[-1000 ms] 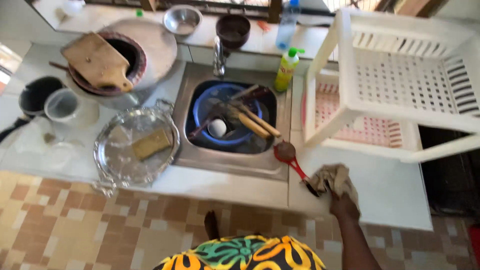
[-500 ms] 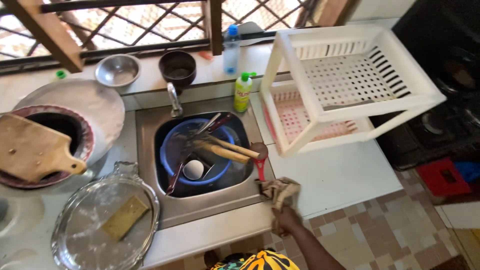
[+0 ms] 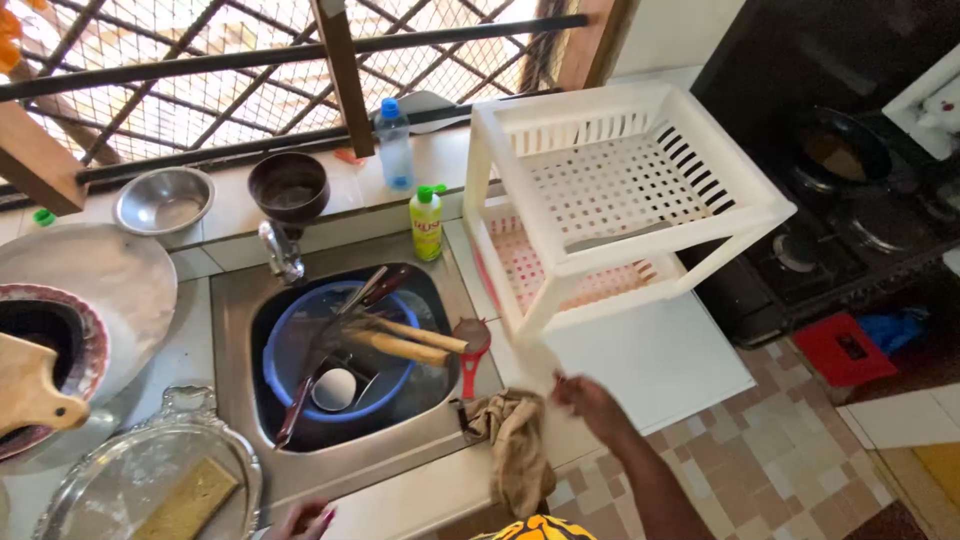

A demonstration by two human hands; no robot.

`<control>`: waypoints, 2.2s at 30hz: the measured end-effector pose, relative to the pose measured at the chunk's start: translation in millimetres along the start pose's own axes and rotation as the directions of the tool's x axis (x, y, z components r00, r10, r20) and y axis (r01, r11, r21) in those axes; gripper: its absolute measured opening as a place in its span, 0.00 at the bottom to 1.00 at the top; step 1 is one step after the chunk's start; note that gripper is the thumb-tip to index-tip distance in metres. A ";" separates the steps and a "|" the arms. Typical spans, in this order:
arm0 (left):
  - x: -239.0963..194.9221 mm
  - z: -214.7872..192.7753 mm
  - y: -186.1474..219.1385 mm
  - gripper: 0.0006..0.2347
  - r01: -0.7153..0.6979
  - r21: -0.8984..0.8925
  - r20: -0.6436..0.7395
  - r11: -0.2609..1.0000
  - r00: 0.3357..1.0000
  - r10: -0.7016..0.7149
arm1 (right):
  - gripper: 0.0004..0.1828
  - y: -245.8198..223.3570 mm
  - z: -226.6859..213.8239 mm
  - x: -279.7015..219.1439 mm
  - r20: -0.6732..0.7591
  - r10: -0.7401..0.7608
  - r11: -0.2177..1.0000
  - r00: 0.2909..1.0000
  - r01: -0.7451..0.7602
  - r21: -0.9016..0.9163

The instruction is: The person places a silver tray on a table, then moves to the kitchen sink area. They pick up a white plastic dish rack and begin disassembling it by removing the side panels and the cutlery tray. The person then reassembles the rack by snapping the side panels back into place and inserting the cutlery tray.

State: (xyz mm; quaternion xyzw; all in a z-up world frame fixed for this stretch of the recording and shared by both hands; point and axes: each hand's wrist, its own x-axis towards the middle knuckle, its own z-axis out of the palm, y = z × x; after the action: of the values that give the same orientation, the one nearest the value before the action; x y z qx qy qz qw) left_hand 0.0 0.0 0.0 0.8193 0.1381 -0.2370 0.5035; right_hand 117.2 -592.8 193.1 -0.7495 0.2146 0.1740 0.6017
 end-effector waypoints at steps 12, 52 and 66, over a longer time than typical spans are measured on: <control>9.0 143.8 467.6 0.33 -0.721 0.192 0.008 0.666 0.679 0.734 | 0.49 -169.7 -69.1 53.2 0.141 -0.181 0.673 0.973 0.018 0.740; 42.0 273.5 521.7 0.13 -0.531 0.172 -0.158 0.830 0.817 0.555 | 0.21 -183.4 -99.3 -11.9 0.078 -0.161 0.657 0.984 0.048 0.752; -20.0 314.6 592.3 0.15 -0.585 0.064 0.134 0.808 0.808 0.574 | 0.31 -80.9 -195.1 47.9 -0.149 -0.840 0.542 0.522 0.791 -0.282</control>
State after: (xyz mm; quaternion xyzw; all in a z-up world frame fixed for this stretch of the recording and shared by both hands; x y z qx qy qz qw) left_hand 179.9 -549.3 340.6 0.8329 -0.1584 -0.1229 0.5159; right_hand 201.3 -773.9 277.2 -0.8286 -0.1008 -0.2131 0.5078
